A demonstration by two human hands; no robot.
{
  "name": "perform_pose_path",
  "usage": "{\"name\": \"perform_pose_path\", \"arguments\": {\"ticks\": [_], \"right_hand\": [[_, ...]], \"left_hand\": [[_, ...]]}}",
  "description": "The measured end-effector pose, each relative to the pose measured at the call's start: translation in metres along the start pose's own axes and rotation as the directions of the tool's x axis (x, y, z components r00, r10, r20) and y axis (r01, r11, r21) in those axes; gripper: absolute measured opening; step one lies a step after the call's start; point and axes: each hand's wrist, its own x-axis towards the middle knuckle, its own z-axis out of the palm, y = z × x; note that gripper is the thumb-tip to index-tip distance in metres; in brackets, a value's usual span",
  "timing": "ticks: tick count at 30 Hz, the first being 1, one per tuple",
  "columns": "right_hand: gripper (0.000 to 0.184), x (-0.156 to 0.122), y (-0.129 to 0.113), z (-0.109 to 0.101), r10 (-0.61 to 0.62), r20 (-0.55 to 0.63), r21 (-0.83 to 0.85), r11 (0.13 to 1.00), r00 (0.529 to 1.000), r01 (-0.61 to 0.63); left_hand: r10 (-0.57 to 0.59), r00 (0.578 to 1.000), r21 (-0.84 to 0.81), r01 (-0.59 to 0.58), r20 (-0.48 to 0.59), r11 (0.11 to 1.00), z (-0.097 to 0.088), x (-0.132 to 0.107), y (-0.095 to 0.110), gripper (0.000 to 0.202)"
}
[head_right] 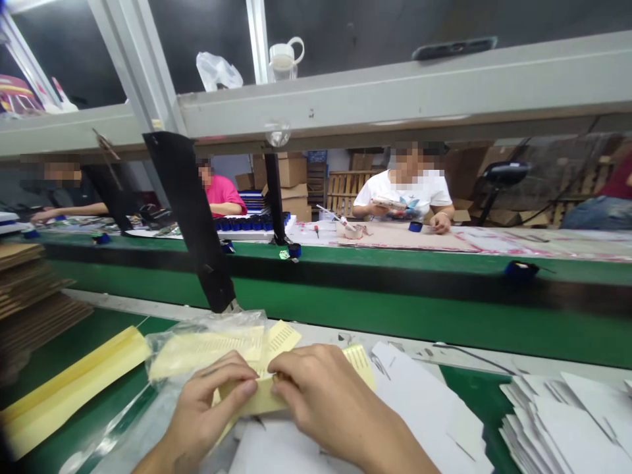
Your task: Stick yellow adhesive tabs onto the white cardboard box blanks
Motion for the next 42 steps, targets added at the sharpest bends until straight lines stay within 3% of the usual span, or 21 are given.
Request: {"name": "perform_pose_path", "arguments": {"ticks": [5,8,12,15,18,21,23,26,29,31,34,37,42], "right_hand": [[0.022,-0.007,0.012,-0.012,-0.013,-0.154,-0.042,0.999,0.988,0.007],[0.020,-0.007,0.015,-0.013,-0.029,-0.186,-0.021,0.999,0.982,0.026],[0.020,-0.006,0.011,-0.010,-0.072,-0.185,-0.019,0.997,0.980,0.070],[0.021,-0.002,0.006,-0.005,-0.184,-0.241,-0.069,0.983,0.953,0.172],[0.019,0.003,0.002,0.000,-0.301,-0.324,-0.140,0.953,0.897,0.270],[0.018,0.004,-0.004,0.005,-0.344,-0.351,-0.166,0.938,0.871,0.304],[0.022,0.002,-0.009,0.008,-0.326,-0.395,-0.131,0.945,0.859,0.299],[0.023,-0.001,-0.012,0.017,-0.182,-0.474,0.034,0.974,0.862,0.225],[0.007,0.003,-0.002,0.031,0.106,-0.341,0.261,0.965,0.934,-0.014],[0.013,0.009,0.007,0.041,0.281,-0.131,0.344,0.912,0.951,-0.222],[0.022,0.015,0.017,0.049,0.362,0.093,0.354,0.859,0.928,-0.370],[0.025,0.016,0.018,0.049,0.371,0.170,0.357,0.840,0.913,-0.408],[0.027,0.011,0.018,0.051,0.396,0.256,0.374,0.800,0.882,-0.468]], "left_hand": [[0.185,0.970,0.271,-0.222,0.157,0.936,0.004,0.029,0.019,0.013],[0.207,0.961,0.291,-0.254,0.182,0.922,0.012,0.031,0.026,0.013],[0.133,0.987,0.198,-0.148,0.089,0.969,0.018,0.024,0.023,0.017],[0.003,0.999,0.105,-0.008,0.047,0.994,0.015,0.020,0.018,0.020],[-0.147,0.987,-0.009,0.148,0.066,0.989,0.009,0.017,0.012,0.026],[-0.245,0.969,-0.079,0.248,0.045,0.966,0.001,0.016,0.006,0.028],[-0.325,0.943,-0.145,0.313,-0.067,0.939,-0.007,0.019,0.001,0.027],[-0.457,0.830,-0.268,0.383,-0.320,0.884,-0.021,0.026,-0.008,0.027],[-0.497,0.702,-0.324,0.378,-0.510,0.867,-0.033,0.031,-0.014,0.026],[-0.491,0.669,-0.330,0.365,-0.557,0.871,-0.035,0.031,-0.014,0.024],[-0.485,0.698,-0.332,0.357,-0.526,0.873,-0.033,0.029,-0.010,0.025],[-0.474,0.740,-0.329,0.350,-0.477,0.877,-0.028,0.027,-0.006,0.024],[-0.476,0.754,-0.347,0.343,-0.453,0.873,-0.025,0.025,-0.005,0.022]]}}
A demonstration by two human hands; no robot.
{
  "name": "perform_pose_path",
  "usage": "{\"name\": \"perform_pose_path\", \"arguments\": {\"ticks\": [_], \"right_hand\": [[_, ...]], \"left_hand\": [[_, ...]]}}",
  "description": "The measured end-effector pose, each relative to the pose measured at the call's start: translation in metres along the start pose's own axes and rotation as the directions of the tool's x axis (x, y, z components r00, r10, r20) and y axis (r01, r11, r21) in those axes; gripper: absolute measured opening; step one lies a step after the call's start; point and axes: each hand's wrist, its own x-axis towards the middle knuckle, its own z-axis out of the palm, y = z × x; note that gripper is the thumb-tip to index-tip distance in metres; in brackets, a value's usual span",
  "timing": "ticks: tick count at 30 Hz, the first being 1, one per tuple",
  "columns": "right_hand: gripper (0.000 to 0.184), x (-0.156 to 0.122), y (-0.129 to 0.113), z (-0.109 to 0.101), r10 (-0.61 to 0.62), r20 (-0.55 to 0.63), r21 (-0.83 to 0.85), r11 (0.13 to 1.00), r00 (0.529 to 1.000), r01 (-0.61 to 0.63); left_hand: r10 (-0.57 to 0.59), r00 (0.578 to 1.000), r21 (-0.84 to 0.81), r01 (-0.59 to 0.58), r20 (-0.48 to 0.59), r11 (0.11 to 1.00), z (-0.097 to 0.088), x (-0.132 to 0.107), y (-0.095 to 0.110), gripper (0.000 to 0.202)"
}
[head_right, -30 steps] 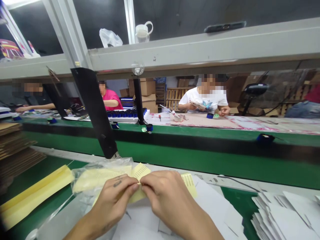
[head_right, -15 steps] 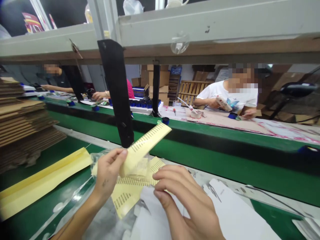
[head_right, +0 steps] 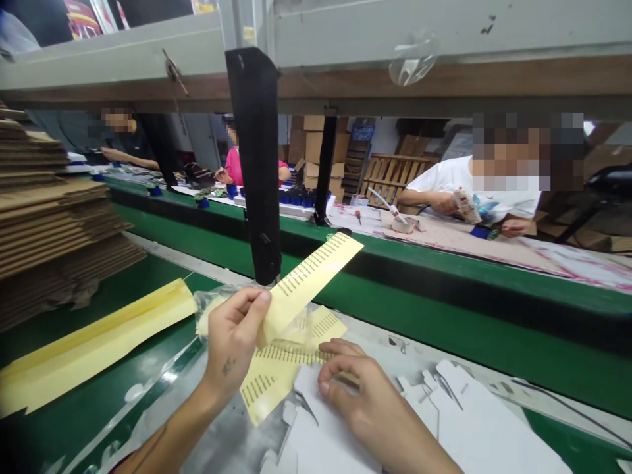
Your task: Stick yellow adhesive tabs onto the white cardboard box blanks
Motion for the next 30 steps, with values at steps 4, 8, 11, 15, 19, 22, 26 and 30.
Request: {"name": "perform_pose_path", "arguments": {"ticks": [4,8,11,15,19,22,26,30], "right_hand": [[0.028,0.000,0.007,0.002,0.015,0.027,-0.001,1.000,1.000,-0.015],[0.026,0.001,0.012,0.004,0.027,0.031,-0.014,1.000,0.999,-0.027],[0.025,0.001,0.011,0.005,0.040,0.014,-0.009,0.999,0.999,-0.040],[0.024,0.001,0.005,0.006,0.063,0.002,-0.020,0.998,0.998,-0.063],[0.023,0.002,0.003,0.007,0.065,-0.022,-0.046,0.997,0.998,-0.066],[0.022,0.002,0.004,0.008,0.060,-0.046,-0.059,0.996,0.997,-0.062],[0.021,0.002,0.003,0.009,0.070,-0.062,-0.076,0.994,0.996,-0.074],[0.021,0.001,-0.002,0.010,0.069,-0.082,-0.090,0.993,0.994,-0.076]], "left_hand": [[-0.004,1.000,-0.009,0.004,0.013,1.000,0.000,-0.001,-0.001,0.023],[-0.001,1.000,-0.005,0.001,0.017,1.000,0.001,-0.002,0.000,0.022],[0.002,1.000,-0.001,-0.002,0.023,1.000,0.001,-0.003,0.000,0.022],[0.003,0.999,0.005,-0.003,0.034,1.000,0.002,-0.004,-0.001,0.023],[0.003,0.999,0.010,-0.004,0.036,1.000,0.003,-0.004,0.000,0.023],[0.007,0.999,0.020,-0.007,0.034,1.000,0.003,-0.004,0.000,0.023],[0.001,0.999,0.021,-0.002,0.032,1.000,0.002,-0.004,-0.001,0.023],[0.007,0.999,0.015,-0.007,0.034,1.000,0.003,-0.003,-0.002,0.022]]}}
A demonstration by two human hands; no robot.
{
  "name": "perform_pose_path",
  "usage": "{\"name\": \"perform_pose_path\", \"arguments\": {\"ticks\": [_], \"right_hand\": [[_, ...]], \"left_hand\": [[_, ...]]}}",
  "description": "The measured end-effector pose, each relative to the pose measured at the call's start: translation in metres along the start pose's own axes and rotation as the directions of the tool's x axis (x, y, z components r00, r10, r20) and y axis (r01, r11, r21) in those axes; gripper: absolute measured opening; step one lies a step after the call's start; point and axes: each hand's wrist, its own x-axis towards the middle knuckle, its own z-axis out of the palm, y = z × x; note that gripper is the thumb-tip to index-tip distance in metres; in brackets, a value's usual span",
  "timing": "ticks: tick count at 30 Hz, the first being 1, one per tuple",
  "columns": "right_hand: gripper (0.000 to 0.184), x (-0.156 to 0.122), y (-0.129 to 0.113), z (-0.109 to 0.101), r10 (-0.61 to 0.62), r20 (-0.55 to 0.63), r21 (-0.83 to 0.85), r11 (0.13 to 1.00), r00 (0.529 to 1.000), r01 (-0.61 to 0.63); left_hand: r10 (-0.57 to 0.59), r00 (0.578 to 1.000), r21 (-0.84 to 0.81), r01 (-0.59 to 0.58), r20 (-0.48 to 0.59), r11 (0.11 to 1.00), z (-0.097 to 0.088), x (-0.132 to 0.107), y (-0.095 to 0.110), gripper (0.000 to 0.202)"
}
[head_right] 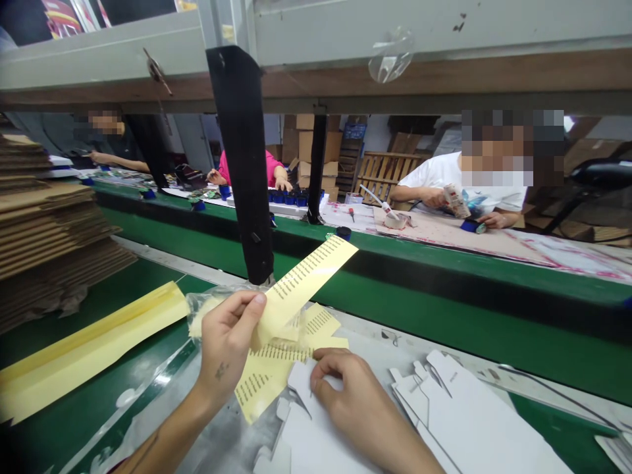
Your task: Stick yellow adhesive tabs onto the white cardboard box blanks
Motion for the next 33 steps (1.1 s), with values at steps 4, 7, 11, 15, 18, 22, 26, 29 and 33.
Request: {"name": "perform_pose_path", "arguments": {"ticks": [4,7,11,15,18,22,26,29,33], "right_hand": [[0.018,0.001,-0.002,0.003,-0.014,-0.024,0.001,1.000,1.000,0.014],[0.015,0.003,-0.002,0.005,-0.034,-0.055,0.010,0.999,0.998,0.035],[0.012,0.004,-0.002,0.003,-0.017,-0.068,0.070,0.997,0.998,0.022],[0.050,0.004,0.001,-0.001,0.111,-0.030,0.272,0.957,0.993,-0.099],[0.053,0.007,0.007,-0.001,0.116,-0.016,0.331,0.938,0.993,-0.104],[0.045,0.014,0.014,-0.002,0.065,-0.081,0.236,0.971,0.995,-0.044],[0.042,0.010,0.014,-0.017,0.027,-0.110,0.128,0.992,0.994,-0.013],[0.044,0.001,0.010,-0.030,0.056,-0.100,-0.044,0.997,0.993,-0.060],[0.047,-0.009,0.004,-0.035,0.174,-0.066,-0.269,0.945,0.983,-0.185]], "left_hand": [[0.008,1.000,0.013,-0.007,-0.006,1.000,0.000,0.000,-0.001,0.021],[0.004,1.000,0.019,-0.004,0.001,1.000,0.001,-0.001,-0.001,0.021],[0.001,1.000,0.017,-0.001,0.009,1.000,0.001,-0.002,-0.002,0.021],[0.007,1.000,0.036,-0.008,0.003,0.999,0.001,-0.001,0.000,0.020],[0.015,1.000,0.048,-0.015,-0.010,0.999,0.001,-0.001,0.000,0.021],[0.019,1.000,0.072,-0.018,-0.022,0.997,0.001,-0.001,0.000,0.020],[0.024,0.999,0.069,-0.022,-0.024,0.997,0.002,-0.001,-0.001,0.020],[0.017,1.000,0.064,-0.016,-0.023,0.998,0.002,-0.002,-0.002,0.020],[-0.011,1.000,0.056,0.012,-0.013,0.998,0.003,-0.004,-0.003,0.023]]}}
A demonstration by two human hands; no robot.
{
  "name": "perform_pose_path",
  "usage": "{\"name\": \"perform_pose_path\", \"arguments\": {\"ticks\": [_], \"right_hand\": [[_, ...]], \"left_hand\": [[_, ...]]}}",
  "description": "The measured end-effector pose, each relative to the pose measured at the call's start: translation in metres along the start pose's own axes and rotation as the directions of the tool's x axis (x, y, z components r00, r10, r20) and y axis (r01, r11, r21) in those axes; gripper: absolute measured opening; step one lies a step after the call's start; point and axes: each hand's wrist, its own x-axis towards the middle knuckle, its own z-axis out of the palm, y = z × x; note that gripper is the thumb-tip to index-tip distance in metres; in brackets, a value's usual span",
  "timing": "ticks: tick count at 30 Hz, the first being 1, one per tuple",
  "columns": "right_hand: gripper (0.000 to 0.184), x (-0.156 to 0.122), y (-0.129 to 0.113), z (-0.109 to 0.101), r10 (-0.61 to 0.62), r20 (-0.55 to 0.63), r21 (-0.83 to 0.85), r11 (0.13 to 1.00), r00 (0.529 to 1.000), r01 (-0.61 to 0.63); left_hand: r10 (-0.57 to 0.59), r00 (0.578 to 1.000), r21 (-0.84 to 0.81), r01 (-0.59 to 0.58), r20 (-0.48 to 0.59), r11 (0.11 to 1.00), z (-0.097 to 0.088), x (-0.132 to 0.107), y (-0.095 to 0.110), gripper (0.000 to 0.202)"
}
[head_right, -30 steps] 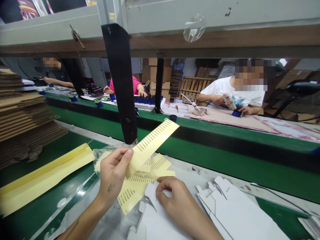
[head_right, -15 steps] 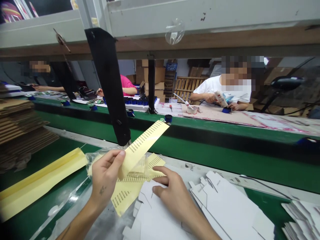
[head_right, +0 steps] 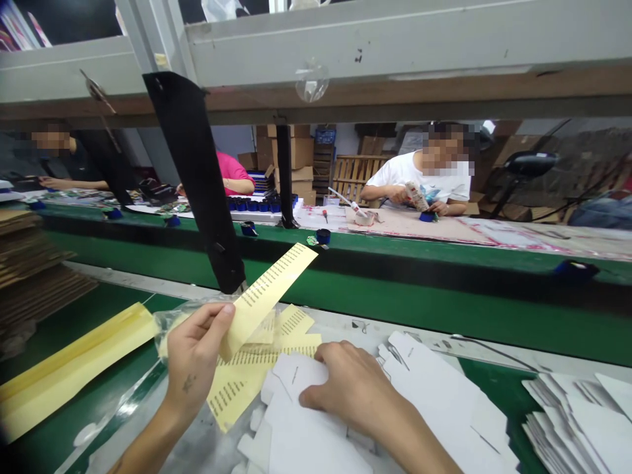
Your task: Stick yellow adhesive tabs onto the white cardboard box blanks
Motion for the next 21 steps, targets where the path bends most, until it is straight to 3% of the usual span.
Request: {"name": "perform_pose_path", "arguments": {"ticks": [2,5,8,11,13,17,21], "right_hand": [[0.040,-0.002,-0.003,-0.004,-0.007,-0.037,0.006,1.000,0.999,0.007],[0.021,-0.006,-0.004,-0.022,-0.113,-0.103,0.093,0.988,0.988,0.122],[0.030,-0.011,0.010,-0.058,-0.160,-0.176,0.196,0.961,0.971,0.193],[0.036,-0.011,0.049,-0.095,-0.024,-0.308,0.136,0.988,0.951,0.069],[0.035,-0.005,0.083,-0.112,0.076,-0.307,0.073,0.996,0.949,-0.056],[0.024,0.015,0.136,-0.118,0.137,-0.196,-0.042,0.988,0.971,-0.148],[0.011,0.026,0.156,-0.103,0.099,-0.164,-0.091,0.989,0.982,-0.115]], "left_hand": [[0.007,1.000,0.010,-0.007,-0.009,1.000,0.000,0.000,-0.001,0.023],[0.038,0.999,0.031,-0.037,-0.025,0.999,0.001,0.001,-0.001,0.022],[0.048,0.998,0.036,-0.046,-0.033,0.998,0.001,0.001,-0.001,0.022],[0.042,0.998,0.033,-0.041,-0.036,0.999,0.002,0.000,-0.001,0.022],[0.031,0.999,0.032,-0.031,-0.021,0.999,0.002,-0.003,-0.002,0.023],[0.004,0.999,0.021,-0.004,0.038,1.000,0.005,-0.007,-0.004,0.024],[0.021,0.998,0.031,-0.023,0.052,0.999,0.009,-0.009,-0.005,0.025]]}}
